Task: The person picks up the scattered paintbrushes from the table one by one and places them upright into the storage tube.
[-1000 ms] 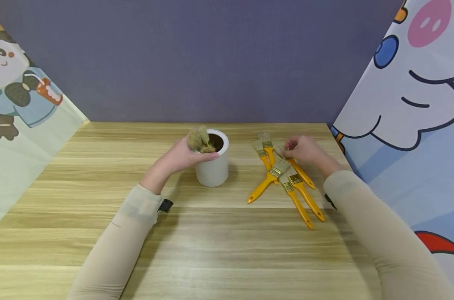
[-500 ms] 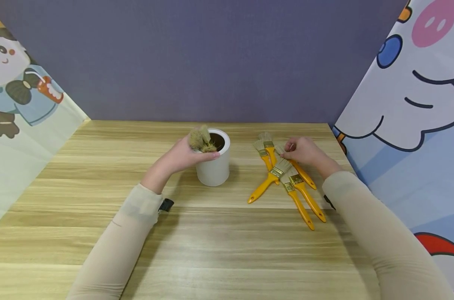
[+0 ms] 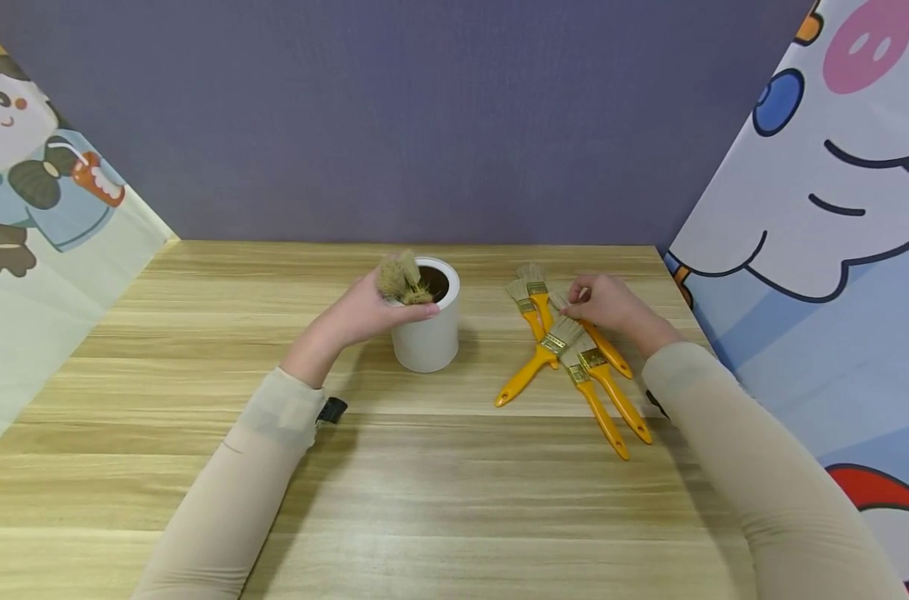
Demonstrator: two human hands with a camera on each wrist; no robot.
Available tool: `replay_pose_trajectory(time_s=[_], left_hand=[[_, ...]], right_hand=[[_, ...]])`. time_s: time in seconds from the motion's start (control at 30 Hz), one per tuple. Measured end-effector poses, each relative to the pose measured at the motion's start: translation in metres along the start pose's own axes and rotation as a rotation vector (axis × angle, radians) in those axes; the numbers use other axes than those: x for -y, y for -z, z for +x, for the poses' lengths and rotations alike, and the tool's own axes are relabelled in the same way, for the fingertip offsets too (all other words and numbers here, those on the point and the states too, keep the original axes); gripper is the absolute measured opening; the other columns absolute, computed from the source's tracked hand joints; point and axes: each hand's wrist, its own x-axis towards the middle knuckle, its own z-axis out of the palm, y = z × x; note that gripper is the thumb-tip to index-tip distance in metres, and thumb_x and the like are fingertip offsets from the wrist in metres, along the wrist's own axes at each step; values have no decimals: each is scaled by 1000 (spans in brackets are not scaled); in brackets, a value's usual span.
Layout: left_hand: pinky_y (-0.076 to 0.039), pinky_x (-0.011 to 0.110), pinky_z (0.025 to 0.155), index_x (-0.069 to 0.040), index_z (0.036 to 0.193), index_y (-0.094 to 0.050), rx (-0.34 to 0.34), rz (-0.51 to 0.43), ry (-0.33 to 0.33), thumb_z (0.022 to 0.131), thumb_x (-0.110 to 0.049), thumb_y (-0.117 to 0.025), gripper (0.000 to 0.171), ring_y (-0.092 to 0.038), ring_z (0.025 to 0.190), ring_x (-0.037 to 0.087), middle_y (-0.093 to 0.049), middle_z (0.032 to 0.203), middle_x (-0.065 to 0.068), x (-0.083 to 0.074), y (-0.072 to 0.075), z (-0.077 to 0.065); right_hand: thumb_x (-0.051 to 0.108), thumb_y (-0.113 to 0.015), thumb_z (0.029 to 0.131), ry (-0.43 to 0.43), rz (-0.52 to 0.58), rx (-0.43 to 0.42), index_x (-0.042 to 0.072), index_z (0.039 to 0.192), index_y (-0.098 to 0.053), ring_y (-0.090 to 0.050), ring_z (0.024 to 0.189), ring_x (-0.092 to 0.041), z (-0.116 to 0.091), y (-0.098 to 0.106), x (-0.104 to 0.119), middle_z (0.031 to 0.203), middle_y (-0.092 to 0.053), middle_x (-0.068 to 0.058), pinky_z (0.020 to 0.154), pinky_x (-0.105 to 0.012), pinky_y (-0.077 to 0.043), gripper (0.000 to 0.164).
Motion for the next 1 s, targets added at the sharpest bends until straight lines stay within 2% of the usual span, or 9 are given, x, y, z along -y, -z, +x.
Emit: replay_pose_trajectory(time_s=[0.27, 0.67, 0.83, 1.0], left_hand=[[-51, 58, 114, -35, 158, -40, 5, -4, 0, 76, -71, -87, 102, -57, 142, 33, -57, 155, 6, 1, -1, 0], [-51, 58, 113, -34, 158, -40, 9, -12, -2, 76, -70, -87, 101, -57, 142, 33, -57, 156, 7, 1, 0, 0], [-52, 58, 113, -35, 158, -40, 10, -19, -3, 76, -69, -88, 101, -58, 141, 33, -58, 155, 6, 1, 0, 0], [-52, 59, 112, -35, 157, -41, 14, -35, -2, 75, -70, -88, 101, -58, 141, 32, -58, 154, 5, 2, 1, 0]], right_hand=[[28, -76, 100, 4, 21, -11, 2, 116, -62, -59, 81, -24, 0, -2, -1, 102, -69, -18, 65, -33, -49, 33], [27, -76, 100, -15, 22, -8, 1, 118, -63, -58, 80, -24, 3, -2, -1, 102, -68, -17, 64, -33, -50, 34], [31, -76, 100, -23, 9, -8, 2, 119, -64, -60, 83, -25, 4, 0, -1, 110, -70, -20, 65, -33, -49, 36], [35, -75, 99, -45, 15, 3, 3, 123, -62, -61, 81, -25, 4, 10, 3, 119, -67, -25, 65, -34, -50, 43]])
